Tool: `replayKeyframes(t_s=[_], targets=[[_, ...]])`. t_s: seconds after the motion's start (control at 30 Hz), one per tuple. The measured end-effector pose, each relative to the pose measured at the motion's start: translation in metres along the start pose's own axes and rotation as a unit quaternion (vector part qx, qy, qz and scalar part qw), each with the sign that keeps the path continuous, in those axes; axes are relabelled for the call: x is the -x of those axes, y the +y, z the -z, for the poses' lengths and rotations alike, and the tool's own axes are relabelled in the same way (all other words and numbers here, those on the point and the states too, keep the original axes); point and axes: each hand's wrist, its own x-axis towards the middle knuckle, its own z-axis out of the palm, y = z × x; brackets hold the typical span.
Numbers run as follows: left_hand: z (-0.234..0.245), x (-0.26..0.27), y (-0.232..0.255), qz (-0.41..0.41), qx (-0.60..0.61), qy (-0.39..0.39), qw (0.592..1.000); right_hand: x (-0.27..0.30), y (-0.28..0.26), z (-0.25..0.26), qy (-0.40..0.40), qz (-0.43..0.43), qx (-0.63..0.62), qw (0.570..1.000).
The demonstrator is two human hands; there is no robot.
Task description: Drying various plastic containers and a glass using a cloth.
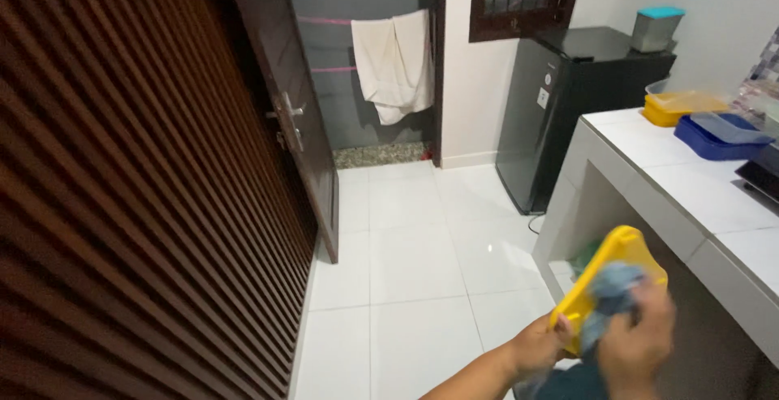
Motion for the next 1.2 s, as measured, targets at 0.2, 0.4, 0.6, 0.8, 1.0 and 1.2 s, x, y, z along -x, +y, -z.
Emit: replayKeyframes(t_s=[0.2, 0.4, 0.6, 0.8, 1.0, 1.2], targets=[[0.006, 0.061, 0.042, 0.089, 0.088, -0.007, 0.992, 0.015, -0.047, -0.012, -0.115, 0.105, -0.004, 0.988], [0.026, 0.115, 0.046, 0.074, 0.040, -0.007, 0.996, 0.043, -0.082, -0.025, -0.076, -0.179, 0.044, 0.980], [0.004, 0.166, 0.147, 0.030, 0.127, -0.002, 0.991, 0.080, -0.148, -0.031, -0.049, 0.241, 0.139, 0.959], [0.041, 0.174, 0.063, 0.034, 0.051, -0.039, 0.997, 0.079, -0.108, -0.031, -0.072, -0.128, 0.075, 0.986], [-0.005, 0.167, 0.134, 0.067, 0.134, -0.015, 0.989, 0.071, -0.168, -0.003, -0.112, 0.120, 0.011, 0.986], [-0.026, 0.151, 0.093, 0.024, 0.088, -0.052, 0.994, 0.038, -0.117, 0.029, -0.022, -0.119, 0.028, 0.992]])
